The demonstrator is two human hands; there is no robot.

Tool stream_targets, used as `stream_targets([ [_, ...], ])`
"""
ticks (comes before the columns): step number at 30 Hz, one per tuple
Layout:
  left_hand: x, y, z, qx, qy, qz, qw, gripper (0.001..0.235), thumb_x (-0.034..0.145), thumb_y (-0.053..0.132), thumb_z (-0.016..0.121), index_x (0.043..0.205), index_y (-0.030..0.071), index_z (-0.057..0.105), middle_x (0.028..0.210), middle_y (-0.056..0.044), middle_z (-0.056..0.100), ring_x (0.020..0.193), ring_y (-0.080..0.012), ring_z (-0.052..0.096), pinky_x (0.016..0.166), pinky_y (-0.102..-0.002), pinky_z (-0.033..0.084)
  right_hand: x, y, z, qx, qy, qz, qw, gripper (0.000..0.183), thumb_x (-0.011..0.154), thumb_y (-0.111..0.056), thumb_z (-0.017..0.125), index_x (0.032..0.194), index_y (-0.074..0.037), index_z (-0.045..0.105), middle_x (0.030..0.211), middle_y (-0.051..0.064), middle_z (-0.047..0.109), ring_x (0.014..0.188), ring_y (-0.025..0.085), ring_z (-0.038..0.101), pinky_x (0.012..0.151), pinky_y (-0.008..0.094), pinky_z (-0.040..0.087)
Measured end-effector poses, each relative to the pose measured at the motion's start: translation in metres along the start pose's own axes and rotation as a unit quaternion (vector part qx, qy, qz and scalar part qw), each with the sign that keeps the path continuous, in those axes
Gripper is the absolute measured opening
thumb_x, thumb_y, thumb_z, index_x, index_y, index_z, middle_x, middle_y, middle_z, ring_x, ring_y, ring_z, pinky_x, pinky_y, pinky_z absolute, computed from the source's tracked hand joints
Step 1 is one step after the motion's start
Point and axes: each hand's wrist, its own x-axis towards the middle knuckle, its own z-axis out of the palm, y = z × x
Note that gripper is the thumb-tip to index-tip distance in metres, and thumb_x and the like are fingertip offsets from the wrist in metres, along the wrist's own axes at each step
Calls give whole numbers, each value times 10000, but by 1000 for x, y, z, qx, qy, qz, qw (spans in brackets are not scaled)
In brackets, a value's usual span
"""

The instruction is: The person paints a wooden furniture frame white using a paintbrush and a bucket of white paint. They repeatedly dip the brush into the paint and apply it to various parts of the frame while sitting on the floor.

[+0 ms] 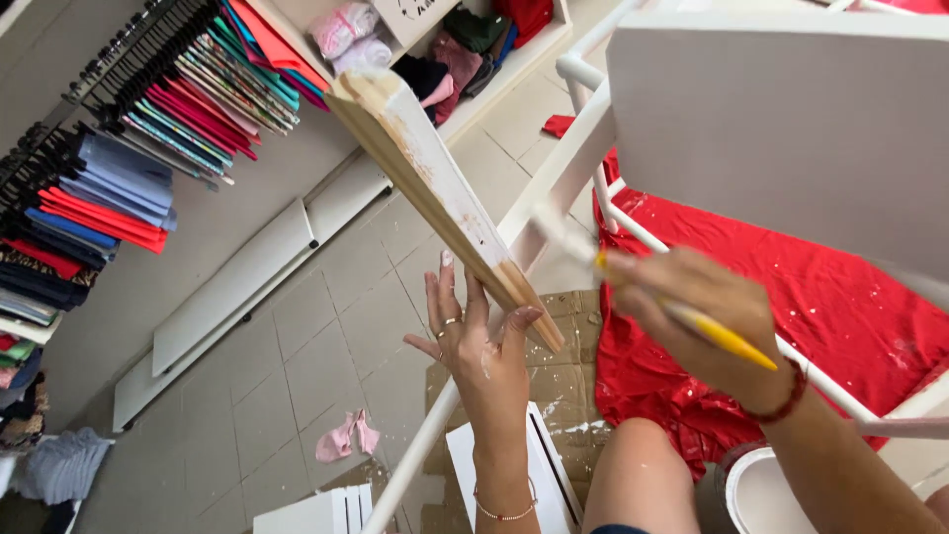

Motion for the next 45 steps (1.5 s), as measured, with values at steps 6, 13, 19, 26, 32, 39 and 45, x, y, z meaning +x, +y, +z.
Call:
stream_targets([
  [6,0,-4,4,8,5,-1,1000,589,691,441,543,1187,126,504,1357,-65,333,1295,-252,236,900,-681,-78,8,0,-8,-61,59,-21,996,193,830,70,571,1023,73,565,836,158,624,701,201,582,650,264,477],
  [13,-1,-8,5,34,21,7,999,567,694,444,534,1187,164,510,1342,-46,362,1282,-250,277,918,-672,-40,1,16,23,-113,64,-4,992,159,833,99,549,988,110,584,925,176,615,715,228,561,668,292,479],
  [19,0,-5,1,-8,29,31,999,510,712,427,539,1117,118,555,1311,-90,393,1271,-273,292,938,-647,-95,2,28,16,-155,104,-32,982,182,883,157,555,1065,156,560,770,175,612,735,262,533,710,355,439],
  [26,-8,-8,-4,24,42,38,998,550,719,389,590,1184,109,502,1327,-66,365,1281,-294,256,910,-680,-98,0,-52,-1,8,45,48,998,157,832,125,497,982,149,537,865,256,573,613,221,605,618,248,510],
  [32,-11,-5,-15,7,27,28,999,564,777,451,416,1206,90,472,1333,-115,348,1286,-310,209,893,-671,-142,11,-75,3,-8,36,-56,998,206,899,100,443,1056,232,466,924,322,500,735,320,596,720,352,541],
  [39,-16,-23,-18,60,-13,72,996,651,746,386,572,1303,164,318,1374,-96,312,1314,-297,196,881,-699,-117,-50,-59,27,11,-48,-7,999,217,763,27,558,980,47,560,861,140,623,690,160,636,664,209,534],
  [45,-14,-29,-20,78,-54,103,990,762,699,219,681,1334,194,259,1405,-46,277,1337,-300,183,875,-719,-118,-42,-61,15,23,-56,53,997,189,782,18,539,967,43,572,800,124,639,650,154,637,598,197,535],
])
